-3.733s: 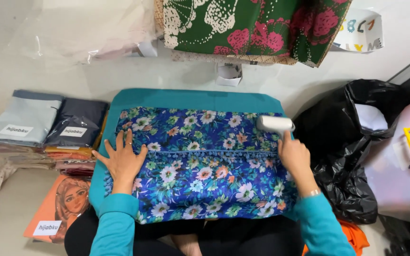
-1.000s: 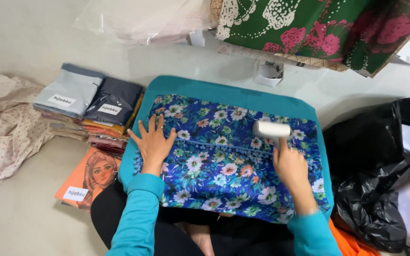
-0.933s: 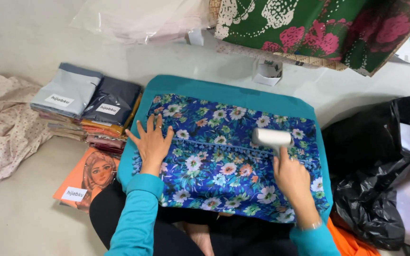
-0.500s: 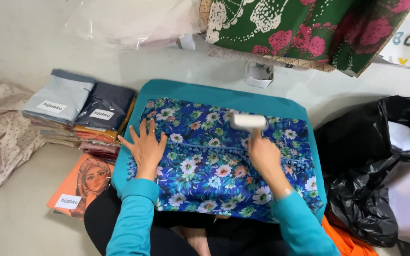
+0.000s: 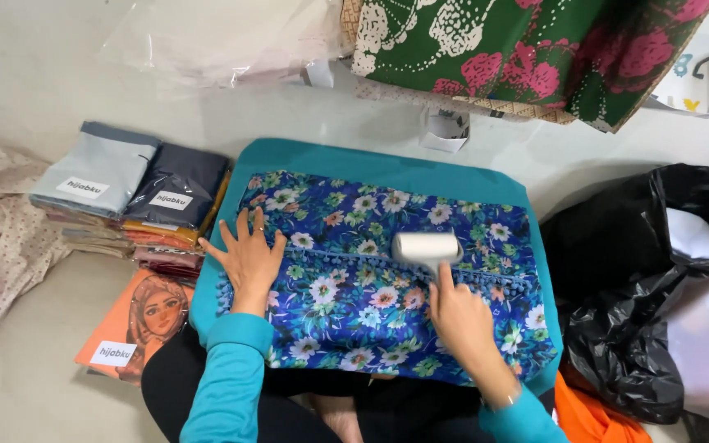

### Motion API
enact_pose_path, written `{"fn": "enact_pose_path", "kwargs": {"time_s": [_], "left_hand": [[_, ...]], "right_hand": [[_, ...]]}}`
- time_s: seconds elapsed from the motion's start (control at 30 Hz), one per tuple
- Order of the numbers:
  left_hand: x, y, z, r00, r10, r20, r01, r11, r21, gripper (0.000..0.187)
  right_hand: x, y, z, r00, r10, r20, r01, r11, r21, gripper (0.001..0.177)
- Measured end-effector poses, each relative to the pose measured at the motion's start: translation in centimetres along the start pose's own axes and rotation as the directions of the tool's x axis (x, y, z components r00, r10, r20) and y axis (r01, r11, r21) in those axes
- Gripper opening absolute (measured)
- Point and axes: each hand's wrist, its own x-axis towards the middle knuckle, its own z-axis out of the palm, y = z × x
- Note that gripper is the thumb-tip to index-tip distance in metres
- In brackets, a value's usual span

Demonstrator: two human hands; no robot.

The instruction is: Cleaning a floral hijab with a lint roller and then folding it neatly.

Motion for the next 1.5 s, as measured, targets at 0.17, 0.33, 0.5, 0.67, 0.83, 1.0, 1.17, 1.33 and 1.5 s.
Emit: {"fn": "enact_pose_path", "kwargs": {"time_s": [0.17,0.33,0.5,0.67,0.83,1.0,1.17,1.33,1.5], "left_hand": [[-0.5,-0.3,1.0,1.0,0.016,-0.013,-0.016,1.0,0.023,0.053],[-0.5,-0.2,0.9,1.0,0.011,-0.012,-0.011,0.999,0.031,0.053],[-0.5,-0.3,1.2,1.0,-0.013,-0.001,0.013,1.0,0.021,0.054],[-0.5,-0.1,0.9,1.0,-0.019,-0.002,0.019,1.0,0.007,0.052],[-0.5,-0.3,1.5,1.0,-0.011,-0.01,0.011,1.0,0.001,0.053],[-0.8,-0.4,1.9,1.0,0.003,-0.014,-0.003,1.0,-0.002,0.053],[-0.8,-0.6,2.6,0.999,-0.004,-0.033,0.005,1.0,0.014,0.055],[-0.6,-0.5,1.6,1.0,-0.002,-0.029,0.002,1.0,-0.016,0.054],[-0.6,-0.4,1.6,0.999,0.002,-0.04,-0.004,0.999,-0.04,0.052]], "right_hand": [[-0.2,0.2,-0.1,0.998,-0.024,0.051,0.024,1.0,-0.005,0.051],[6.5,-2.5,3.1,0.998,-0.068,0.004,0.068,0.998,0.011,0.048],[12.3,-5.2,4.0,0.992,-0.112,-0.055,0.117,0.989,0.091,0.047],[11.0,-4.4,3.6,0.978,-0.193,-0.078,0.202,0.971,0.13,0.048],[3.0,-2.1,1.6,0.976,-0.216,0.026,0.214,0.975,0.059,0.049],[2.4,-1.4,-0.1,0.963,-0.254,0.094,0.249,0.966,0.066,0.048],[7.0,-5.1,0.4,0.948,-0.317,-0.01,0.317,0.945,0.082,0.045],[13.0,-8.4,2.8,0.949,-0.313,-0.029,0.314,0.945,0.087,0.047],[13.4,-8.4,2.4,0.94,-0.336,-0.065,0.341,0.934,0.107,0.047]]}}
